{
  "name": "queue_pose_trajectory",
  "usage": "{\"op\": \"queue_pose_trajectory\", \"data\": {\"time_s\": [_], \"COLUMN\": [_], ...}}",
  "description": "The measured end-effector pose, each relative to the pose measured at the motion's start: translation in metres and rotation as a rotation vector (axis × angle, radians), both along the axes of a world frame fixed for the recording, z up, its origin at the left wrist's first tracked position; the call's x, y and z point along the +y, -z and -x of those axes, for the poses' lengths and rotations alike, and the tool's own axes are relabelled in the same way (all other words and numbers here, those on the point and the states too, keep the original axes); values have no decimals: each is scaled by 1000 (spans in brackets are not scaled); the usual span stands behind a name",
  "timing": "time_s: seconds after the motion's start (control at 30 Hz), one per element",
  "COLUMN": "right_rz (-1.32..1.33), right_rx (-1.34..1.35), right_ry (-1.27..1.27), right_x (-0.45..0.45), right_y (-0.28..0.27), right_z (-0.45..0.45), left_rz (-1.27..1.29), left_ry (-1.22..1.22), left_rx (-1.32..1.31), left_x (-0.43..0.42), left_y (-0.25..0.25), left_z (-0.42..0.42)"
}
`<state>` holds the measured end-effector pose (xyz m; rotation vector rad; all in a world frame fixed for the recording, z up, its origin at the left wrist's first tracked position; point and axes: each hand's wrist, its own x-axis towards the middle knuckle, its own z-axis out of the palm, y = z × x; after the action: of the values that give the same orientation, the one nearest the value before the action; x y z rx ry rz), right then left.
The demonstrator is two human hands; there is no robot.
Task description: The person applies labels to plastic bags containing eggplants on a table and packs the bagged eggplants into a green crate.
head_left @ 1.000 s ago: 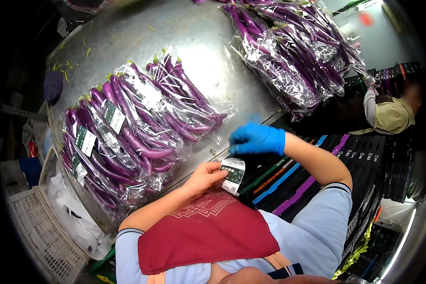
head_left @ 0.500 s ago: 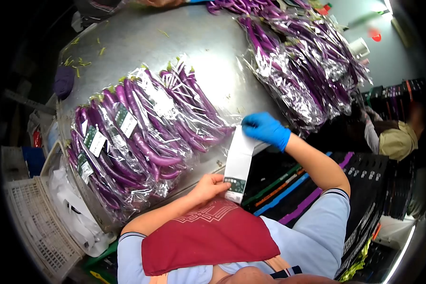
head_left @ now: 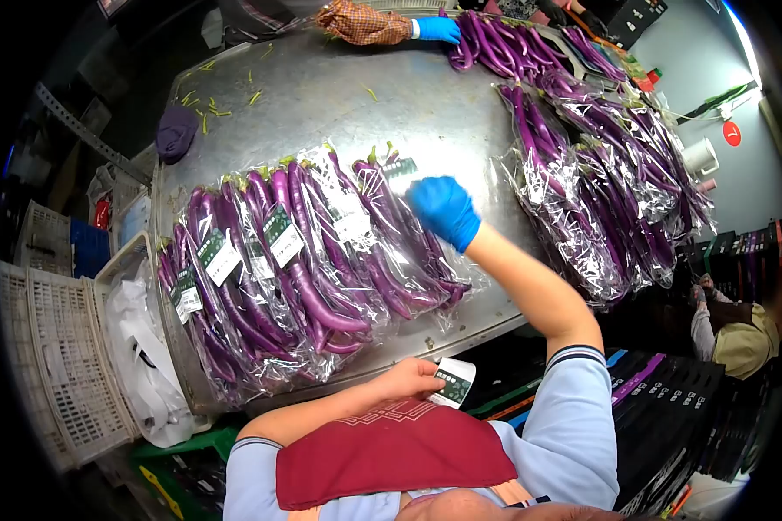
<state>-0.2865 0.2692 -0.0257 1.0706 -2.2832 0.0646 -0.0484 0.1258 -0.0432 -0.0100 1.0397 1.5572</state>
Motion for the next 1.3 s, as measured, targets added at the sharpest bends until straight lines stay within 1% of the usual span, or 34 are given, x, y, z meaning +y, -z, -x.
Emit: {"op": "queue_pose_trajectory", "data": {"time_s": [0.07,0.1,0.17,0.27,0.3,0.33,0.37,0.4,0.43,0.5,0.57,0.63,0.67,0.77,0.8,0.83,0.87,0.9,0.93,0.97,1.0,1.03,1.07,1.1,1.13,1.17,1.2,1.23,1.27,1.3], "right_rz": [-204,13,60,307,340,372,402,643,725,960,943,730,742,1176,1319,1146,1316,1399,1447,1276,1215,1161,1068,973,857,596,540,632,638,493], "right_rx": [-322,-412,-568,-687,-827,-968,-1112,-1320,-1325,-1404,-1609,-1833,-1742,-1680,-1626,-1602,-1647,-1595,-1485,-1361,-1329,-1291,-1355,-1412,-1445,-1362,-1447,-1600,-1539,-1266], "right_ry": [11,-31,-83,365,423,474,520,404,358,403,550,577,569,444,260,269,316,147,70,124,168,216,317,426,269,408,421,585,565,494], "right_x": [4,2,14,23,24,23,21,20,26,31,41,61,64,51,57,56,54,59,62,65,60,56,49,47,68,66,79,61,69,53], "right_y": [40,41,21,13,19,34,50,66,90,86,43,53,61,32,41,16,-10,-28,-63,-86,-107,-120,-121,-112,-52,-29,18,9,42,20], "right_z": [-35,-50,-66,-67,-68,-66,-61,-51,-43,-41,-34,-25,-26,-32,-23,-22,-25,-18,-18,-15,-17,-21,-22,-23,-5,-12,-5,-19,-17,-34], "left_rz": [16,12,4,-1,4,-5,-2,-6,-10,0,-1,-5,-6,-15,-23,-32,-43,-55,-67,-81,-94,-77,-64,-58,-59,-71,-80,-86,-66,-79], "left_ry": [-20,-22,-17,-15,-12,-18,-2,13,30,4,-7,-2,-17,-43,-50,-58,-64,-67,-89,-108,-121,-108,-90,-66,-30,-23,-25,-34,-32,-31], "left_rx": [-5,-6,-9,-23,-18,-31,38,45,51,44,46,62,62,49,40,41,43,45,20,-5,-30,18,72,126,164,163,161,156,175,138], "left_x": [1,1,1,3,3,3,5,4,3,1,-2,-6,-8,-14,-18,-21,-24,-26,-28,-29,-31,-35,-37,-38,-39,-41,-43,-46,-51,-53], "left_y": [-4,-5,-5,7,7,-5,10,7,2,-4,-3,4,5,7,5,6,7,7,5,3,0,-2,-4,-6,-2,-1,1,3,-3,1], "left_z": [2,3,4,1,2,5,-1,2,2,0,-4,-8,-10,-15,-16,-17,-19,-20,-21,-22,-22,-23,-21,-21,-20,-22,-24,-24,-24,-24]}}
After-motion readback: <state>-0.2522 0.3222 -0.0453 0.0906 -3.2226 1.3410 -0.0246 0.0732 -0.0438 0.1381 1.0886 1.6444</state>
